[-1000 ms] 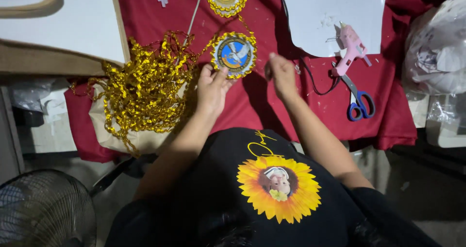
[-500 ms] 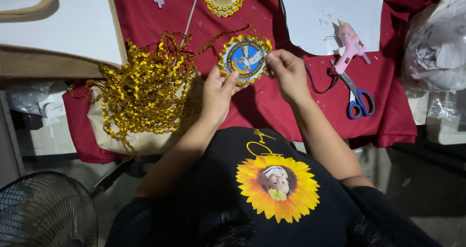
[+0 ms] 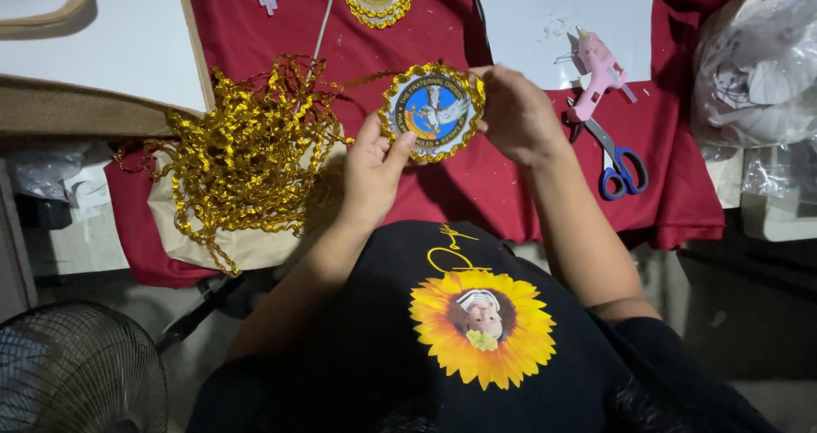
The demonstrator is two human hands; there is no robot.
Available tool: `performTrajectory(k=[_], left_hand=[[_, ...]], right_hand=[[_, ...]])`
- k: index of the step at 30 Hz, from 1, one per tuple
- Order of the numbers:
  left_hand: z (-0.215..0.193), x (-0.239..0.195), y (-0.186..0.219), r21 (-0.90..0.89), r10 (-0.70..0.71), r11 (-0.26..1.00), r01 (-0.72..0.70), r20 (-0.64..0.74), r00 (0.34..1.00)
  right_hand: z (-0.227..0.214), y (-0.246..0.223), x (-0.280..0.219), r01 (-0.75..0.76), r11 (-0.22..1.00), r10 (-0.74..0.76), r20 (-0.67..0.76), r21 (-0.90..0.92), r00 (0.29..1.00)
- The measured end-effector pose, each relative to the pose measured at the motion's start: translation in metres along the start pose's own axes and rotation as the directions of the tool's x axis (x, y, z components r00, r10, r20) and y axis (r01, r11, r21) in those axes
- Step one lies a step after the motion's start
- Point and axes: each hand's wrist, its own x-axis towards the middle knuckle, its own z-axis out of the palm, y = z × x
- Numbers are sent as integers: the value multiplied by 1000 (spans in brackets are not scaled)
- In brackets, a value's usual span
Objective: The recorder is crafting circular badges by gluing gold decorative trim around paper emblems and trimming excess material with scissors.
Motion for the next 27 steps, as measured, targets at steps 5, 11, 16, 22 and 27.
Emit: performTrajectory(k=[5,11,16,22,27], left_hand=[[9,0,22,87,38,996,-36,-22,999],[27,10,48,191,46,981,-33,-65,997],[21,16,28,808,380,542,-229,8,925],[58,22,63,913,539,150,-379,245,806],[44,23,32,845,439,373,-382,202,875]], right_hand=[[-23,-11,-1,129,982,-114,108,-138,987],[9,-43,-7,247,927,-195,201,-282,960],[20,-49,-5,179,913,-132,150,-367,980],[6,-37,2,95,968,-58,163,-234,985],[7,-39,-1,42,975,-16,118,-220,993]])
